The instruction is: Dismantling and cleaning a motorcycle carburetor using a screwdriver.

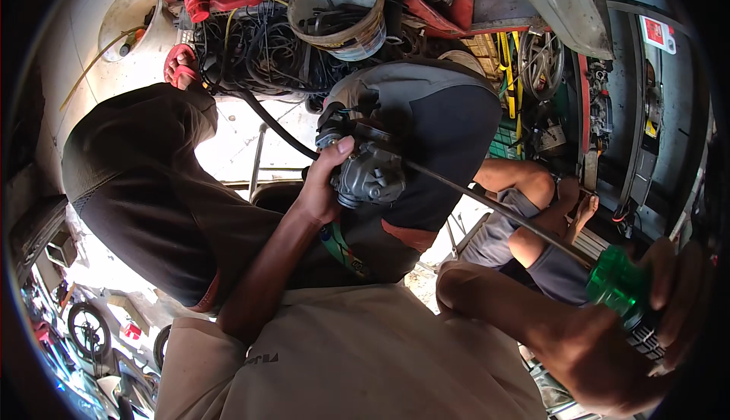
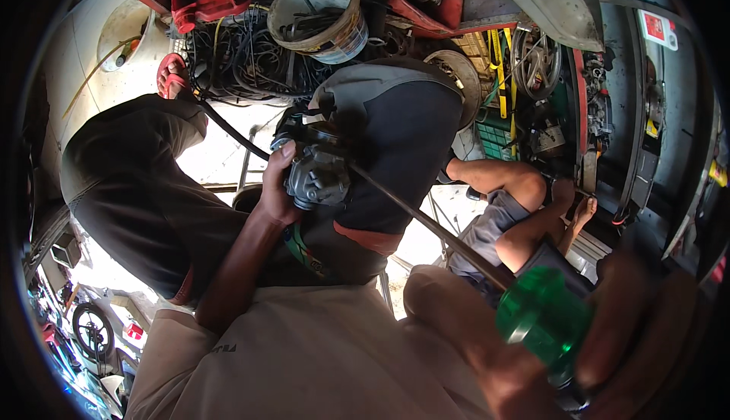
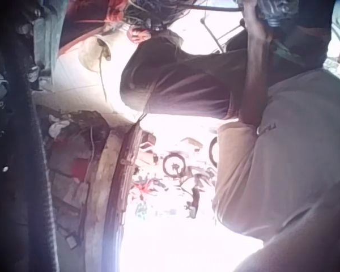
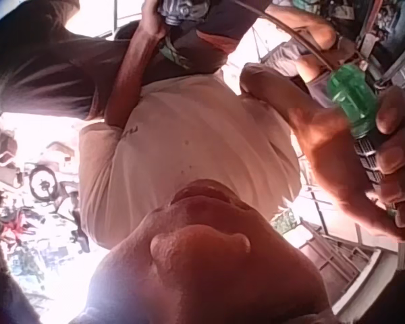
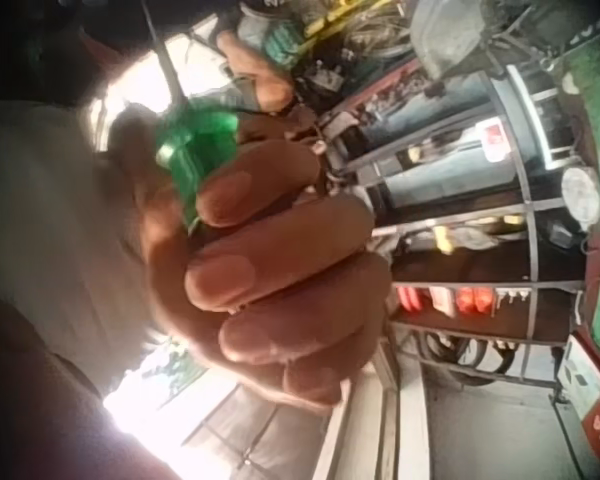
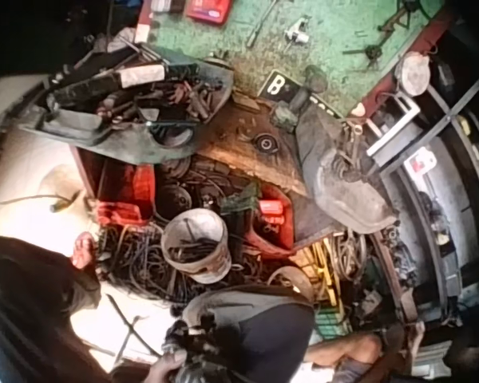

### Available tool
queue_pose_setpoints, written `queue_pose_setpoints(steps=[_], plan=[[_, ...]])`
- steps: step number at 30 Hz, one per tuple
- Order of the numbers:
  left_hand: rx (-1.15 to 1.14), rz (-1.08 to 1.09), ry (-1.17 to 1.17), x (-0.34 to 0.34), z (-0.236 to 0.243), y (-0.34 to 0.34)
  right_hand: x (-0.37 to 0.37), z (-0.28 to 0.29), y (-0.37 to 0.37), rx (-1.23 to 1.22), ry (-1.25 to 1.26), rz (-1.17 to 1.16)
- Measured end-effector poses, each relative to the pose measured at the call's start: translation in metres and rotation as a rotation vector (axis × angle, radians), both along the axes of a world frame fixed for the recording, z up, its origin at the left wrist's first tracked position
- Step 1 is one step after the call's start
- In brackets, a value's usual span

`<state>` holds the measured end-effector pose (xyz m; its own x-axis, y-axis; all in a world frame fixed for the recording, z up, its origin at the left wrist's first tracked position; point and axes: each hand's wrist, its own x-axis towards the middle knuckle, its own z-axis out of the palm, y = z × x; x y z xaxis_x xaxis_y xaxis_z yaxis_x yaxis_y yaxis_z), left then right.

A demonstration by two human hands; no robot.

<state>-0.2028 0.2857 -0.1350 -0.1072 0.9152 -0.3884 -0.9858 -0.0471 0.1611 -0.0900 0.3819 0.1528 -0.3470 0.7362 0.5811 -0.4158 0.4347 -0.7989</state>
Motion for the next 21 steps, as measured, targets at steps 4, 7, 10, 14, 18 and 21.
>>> queue_pose_setpoints(steps=[4, 7, 10, 14, 18, 21], plan=[[-0.045, -0.025, -0.071, 0.001, 0.002, -0.006, -0.026, -0.011, -0.007, -0.020, -0.061, 0.061], [-0.007, -0.037, -0.045, 0.006, 0.004, 0.004, 0.020, 0.024, -0.006, -0.012, -0.111, 0.072], [-0.003, -0.099, -0.007, -0.003, 0.008, 0.003, 0.031, 0.041, -0.008, -0.017, -0.176, 0.100], [0.282, 0.085, -0.082, -0.015, 0.001, -0.013, 0.058, 0.070, 0.004, -0.056, -0.211, 0.204], [0.391, 0.082, -0.214, -0.006, -0.005, 0.012, -0.012, 0.020, -0.018, -0.019, -0.281, 0.203], [0.341, 0.144, -0.140, -0.014, -0.008, 0.006, -0.027, 0.011, -0.022, -0.040, -0.302, 0.276]])
